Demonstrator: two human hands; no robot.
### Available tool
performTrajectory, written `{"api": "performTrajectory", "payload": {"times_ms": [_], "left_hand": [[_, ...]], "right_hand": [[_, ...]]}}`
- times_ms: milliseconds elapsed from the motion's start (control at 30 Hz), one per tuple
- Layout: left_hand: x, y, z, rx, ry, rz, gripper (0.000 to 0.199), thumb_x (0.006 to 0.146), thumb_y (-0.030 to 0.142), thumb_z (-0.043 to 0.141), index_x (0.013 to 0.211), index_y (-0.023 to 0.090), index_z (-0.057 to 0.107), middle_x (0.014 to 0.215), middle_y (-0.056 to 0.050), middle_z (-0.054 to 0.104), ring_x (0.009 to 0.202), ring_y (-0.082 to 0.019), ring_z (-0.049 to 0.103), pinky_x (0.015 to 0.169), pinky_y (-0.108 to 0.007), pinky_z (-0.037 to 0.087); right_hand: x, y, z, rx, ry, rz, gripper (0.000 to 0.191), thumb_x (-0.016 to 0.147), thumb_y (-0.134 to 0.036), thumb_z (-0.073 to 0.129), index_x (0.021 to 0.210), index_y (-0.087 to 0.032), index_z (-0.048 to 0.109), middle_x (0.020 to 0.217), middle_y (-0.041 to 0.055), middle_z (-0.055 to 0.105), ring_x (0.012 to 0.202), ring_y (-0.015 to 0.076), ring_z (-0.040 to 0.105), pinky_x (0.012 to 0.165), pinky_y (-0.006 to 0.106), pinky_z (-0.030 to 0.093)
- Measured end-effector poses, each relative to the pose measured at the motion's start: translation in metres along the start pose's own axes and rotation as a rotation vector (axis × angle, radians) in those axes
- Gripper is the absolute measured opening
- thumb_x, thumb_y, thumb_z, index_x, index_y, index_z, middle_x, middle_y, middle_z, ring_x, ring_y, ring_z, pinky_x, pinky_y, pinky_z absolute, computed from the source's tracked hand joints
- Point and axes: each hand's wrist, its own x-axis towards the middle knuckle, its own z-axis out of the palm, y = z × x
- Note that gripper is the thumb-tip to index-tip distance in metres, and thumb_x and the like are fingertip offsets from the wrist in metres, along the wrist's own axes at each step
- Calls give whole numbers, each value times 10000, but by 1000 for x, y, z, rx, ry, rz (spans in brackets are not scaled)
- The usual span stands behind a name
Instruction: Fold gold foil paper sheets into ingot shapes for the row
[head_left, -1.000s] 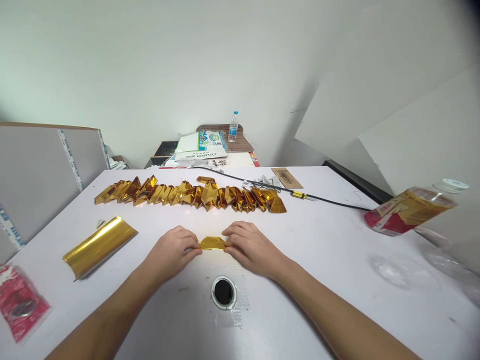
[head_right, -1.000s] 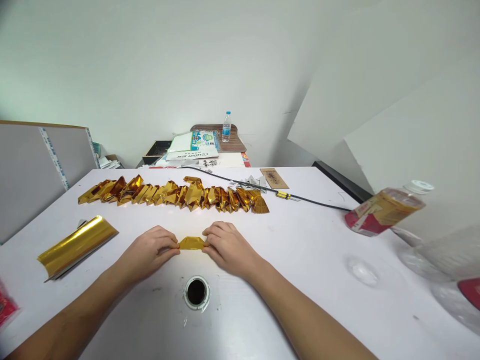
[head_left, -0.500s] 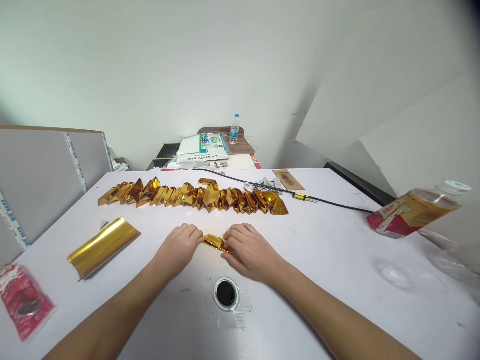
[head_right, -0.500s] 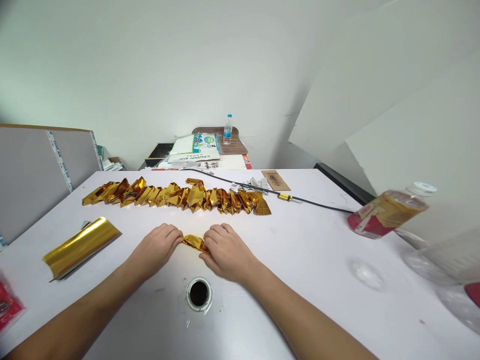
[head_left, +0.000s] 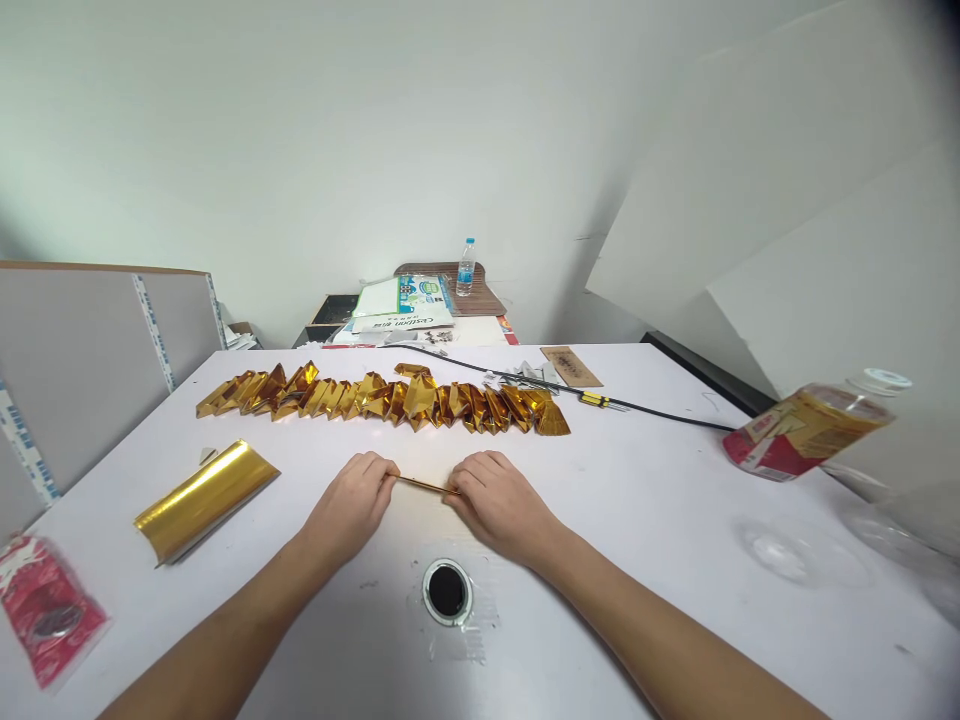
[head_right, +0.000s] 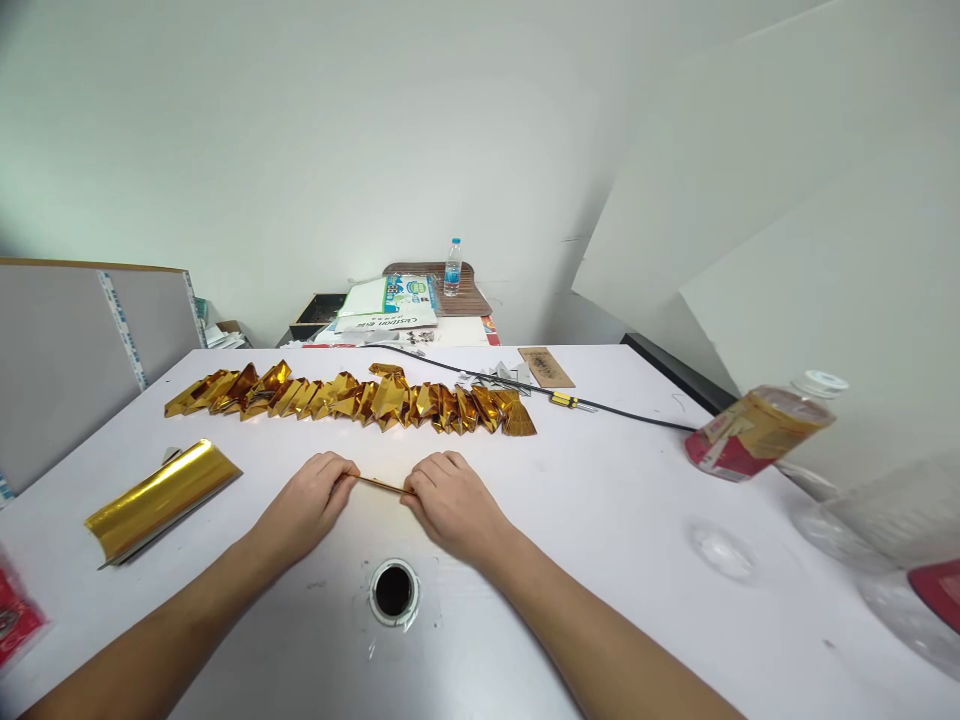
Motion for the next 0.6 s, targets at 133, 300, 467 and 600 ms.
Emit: {"api": "performTrajectory", "payload": {"times_ms": [133, 300, 467, 600], "left_hand": [[2, 2, -2, 68, -24, -69, 236, 1058, 222, 412, 976, 194, 633, 941, -64, 681, 864, -230, 633, 819, -388, 497], [12, 14, -20, -389, 11, -397, 304, 991, 452, 561, 1147, 191, 582, 942, -50, 682, 835, -204, 659, 762, -347, 524], [20, 38, -40, -969, -269, -592, 499, 867, 655, 667, 915, 163, 596, 872, -72, 696, 819, -183, 665, 763, -315, 544], [33, 34, -50, -1007, -190, -670, 411, 770, 547, 736, 834, 169, 588, 808, -62, 683, 778, -177, 660, 753, -303, 555]], "right_hand": [[2, -5, -1, 37, 96, 52, 204, 1062, -250, 507, 903, -182, 615, 865, 61, 684, 852, 200, 585, 892, 375, 380], [13, -23, -13, -137, 230, 0, 194, 966, -156, 530, 786, -186, 597, 745, 47, 640, 754, 192, 534, 891, 393, 378], [35, -46, -14, -232, 301, -35, 198, 914, -181, 573, 718, -199, 583, 687, 54, 602, 722, 205, 490, 822, 396, 390], [57, -53, -13, -208, 363, -81, 180, 941, -158, 565, 769, -190, 608, 721, 53, 632, 735, 213, 532, 792, 420, 413]]}}
